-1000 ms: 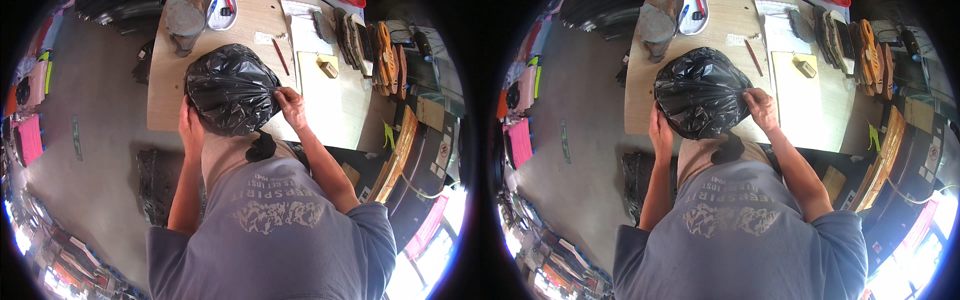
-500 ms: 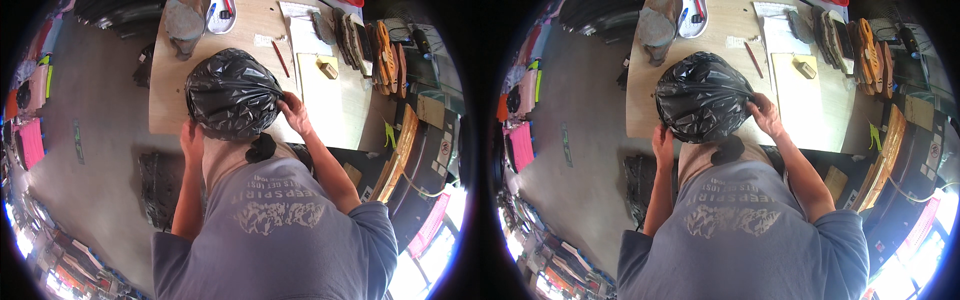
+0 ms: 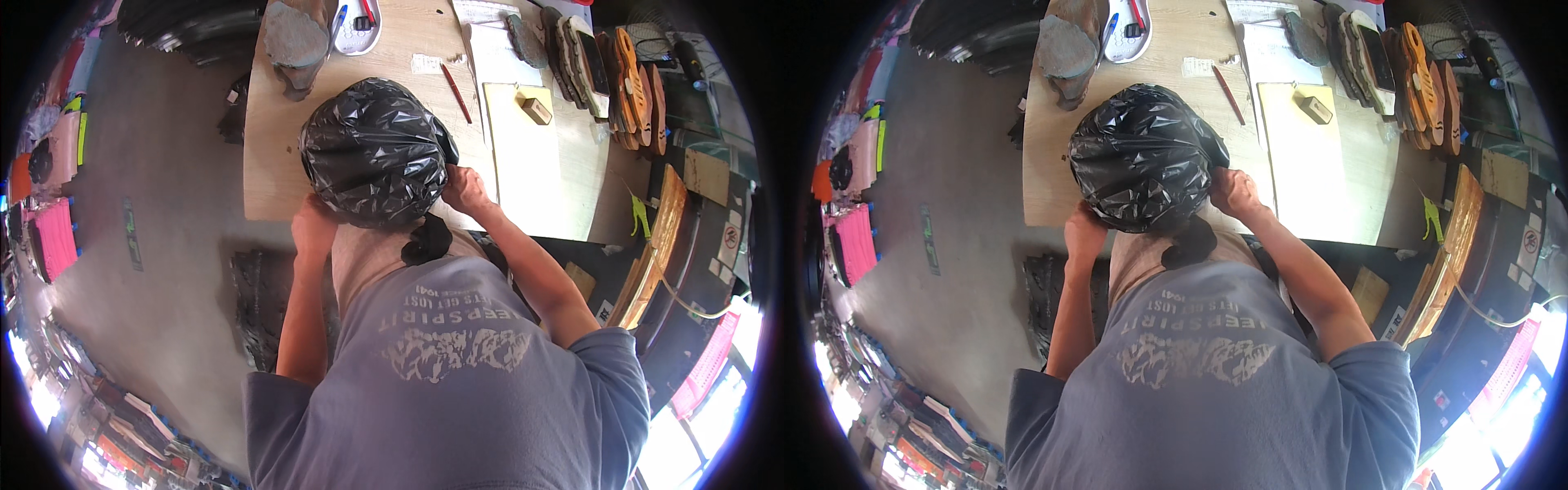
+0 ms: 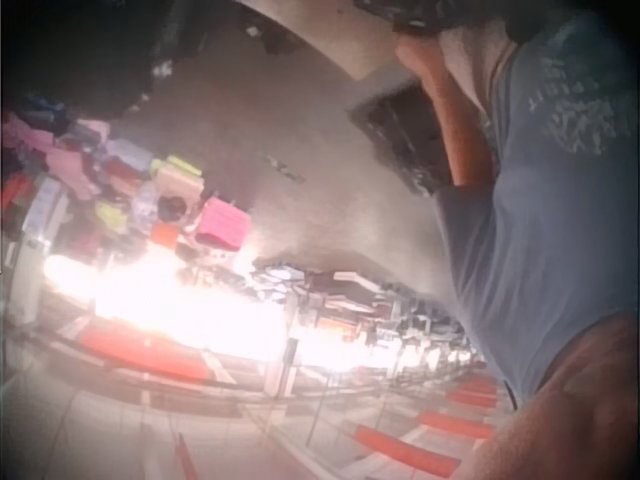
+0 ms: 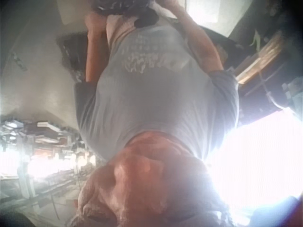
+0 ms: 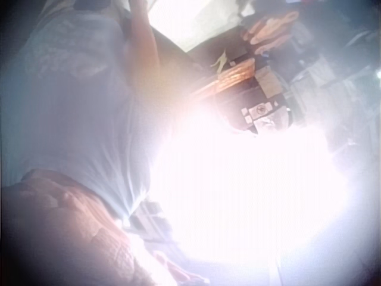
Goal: The person uses a handheld heat tool to seal the edges of stacked black shoe parts, then places them into a black plastic bag and seals it. The person then places a black sheet and a shoe last into a press machine.
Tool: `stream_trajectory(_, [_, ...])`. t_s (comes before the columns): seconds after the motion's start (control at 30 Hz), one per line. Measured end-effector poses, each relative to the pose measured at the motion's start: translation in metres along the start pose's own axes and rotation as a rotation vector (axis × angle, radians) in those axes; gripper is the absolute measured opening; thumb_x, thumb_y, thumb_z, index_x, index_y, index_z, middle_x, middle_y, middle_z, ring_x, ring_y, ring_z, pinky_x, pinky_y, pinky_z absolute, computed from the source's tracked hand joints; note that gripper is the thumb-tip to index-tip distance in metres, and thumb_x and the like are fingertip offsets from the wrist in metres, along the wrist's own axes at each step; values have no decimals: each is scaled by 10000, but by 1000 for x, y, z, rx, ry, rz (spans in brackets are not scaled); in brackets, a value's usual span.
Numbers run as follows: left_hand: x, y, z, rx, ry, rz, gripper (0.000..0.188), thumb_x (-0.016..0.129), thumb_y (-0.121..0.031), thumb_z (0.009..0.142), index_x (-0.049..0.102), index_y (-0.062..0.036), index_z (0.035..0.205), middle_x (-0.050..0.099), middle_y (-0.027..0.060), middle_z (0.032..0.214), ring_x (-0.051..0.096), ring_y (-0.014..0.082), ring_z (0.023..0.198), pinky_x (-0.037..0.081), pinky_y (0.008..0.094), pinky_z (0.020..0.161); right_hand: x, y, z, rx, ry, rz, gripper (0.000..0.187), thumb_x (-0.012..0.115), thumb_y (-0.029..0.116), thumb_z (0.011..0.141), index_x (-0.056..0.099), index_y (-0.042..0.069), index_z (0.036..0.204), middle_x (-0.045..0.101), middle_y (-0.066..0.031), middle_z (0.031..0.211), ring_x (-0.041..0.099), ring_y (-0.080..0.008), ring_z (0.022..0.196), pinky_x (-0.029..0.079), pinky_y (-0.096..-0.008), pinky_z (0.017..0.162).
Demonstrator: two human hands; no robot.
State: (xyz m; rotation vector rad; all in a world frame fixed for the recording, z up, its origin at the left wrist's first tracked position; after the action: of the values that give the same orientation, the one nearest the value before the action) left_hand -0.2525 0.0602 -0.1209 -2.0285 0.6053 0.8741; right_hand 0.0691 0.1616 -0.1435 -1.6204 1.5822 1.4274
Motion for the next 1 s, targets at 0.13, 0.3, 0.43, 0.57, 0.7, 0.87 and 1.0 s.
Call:
stream_trajectory(0.13, [-14, -11, 1, 355, -458, -330, 320, 656, -93, 837, 646, -2, 1144, 703, 241, 871, 696, 447, 832, 557, 507, 776, -23, 9, -15, 49, 46, 285, 312, 753, 272, 846, 616, 40, 1005, 734, -190, 954, 710, -415, 946, 564, -504, 826])
stream_trajectory(0.3, [-12, -10, 16, 193, -105, -353, 309, 610, -16, 829, 647, -6, 1136, 682, 250, 1058, 678, 444, 932, 546, 491, 799, -22, 14, -12, -60, 88, 309, 239, 738, 233, 840, 677, 26, 943, 723, -216, 872, 701, -433, 872, 559, -501, 772])
stream_trajectory(0.43, [-10, 6, 27, 307, -173, -147, 276, 600, -21, 835, 639, -1, 1107, 687, 245, 1067, 663, 463, 972, 534, 509, 796, -19, -8, -6, -102, 170, 266, 188, 704, 227, 880, 705, 40, 897, 715, -205, 847, 700, -410, 841, 559, -480, 758])
stream_trajectory(0.57, [1, 18, 34, 283, -205, 48, 307, 614, -22, 833, 639, -8, 1139, 686, 234, 1055, 661, 458, 963, 534, 514, 799, -7, -10, 0, -171, 95, 62, 223, 684, 264, 899, 680, 42, 878, 697, -192, 819, 692, -394, 842, 548, -484, 771])
stream_trajectory(0.7, [-4, 20, 47, 177, -149, -64, 435, 651, -37, 863, 621, -38, 1297, 670, 221, 1195, 679, 421, 976, 546, 496, 838, -4, 4, 13, -175, 175, -151, 184, 673, 233, 870, 709, 54, 889, 726, -195, 892, 708, -392, 929, 547, -501, 843])
stream_trajectory(0.87, [-28, 15, 43, 151, -354, -393, 355, 626, -90, 952, 639, -7, 1297, 703, 225, 1224, 702, 392, 1039, 565, 452, 856, -75, 9, 39, 65, 113, 177, 294, 691, 326, 926, 761, 71, 1055, 744, -232, 1003, 723, -396, 986, 573, -484, 863])
stream_trajectory(1.0, [-18, 4, 56, 154, -291, -458, 292, 607, -96, 955, 671, 19, 1215, 742, 238, 1023, 723, 390, 949, 567, 429, 822, -121, 58, 100, -217, -165, 487, 639, 736, 520, 908, 679, 19, 1301, 761, -204, 1048, 748, -359, 952, 582, -435, 868])
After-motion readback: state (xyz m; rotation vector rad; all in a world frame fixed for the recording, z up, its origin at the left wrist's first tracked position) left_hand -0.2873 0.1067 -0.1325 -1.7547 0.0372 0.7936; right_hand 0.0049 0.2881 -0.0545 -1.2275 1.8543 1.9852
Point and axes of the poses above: each hand's wrist, its own z-axis towards the middle knuckle, its own x-axis out of the palm, y = z × x, the point moved 1 cm from there along z, towards the middle knuckle
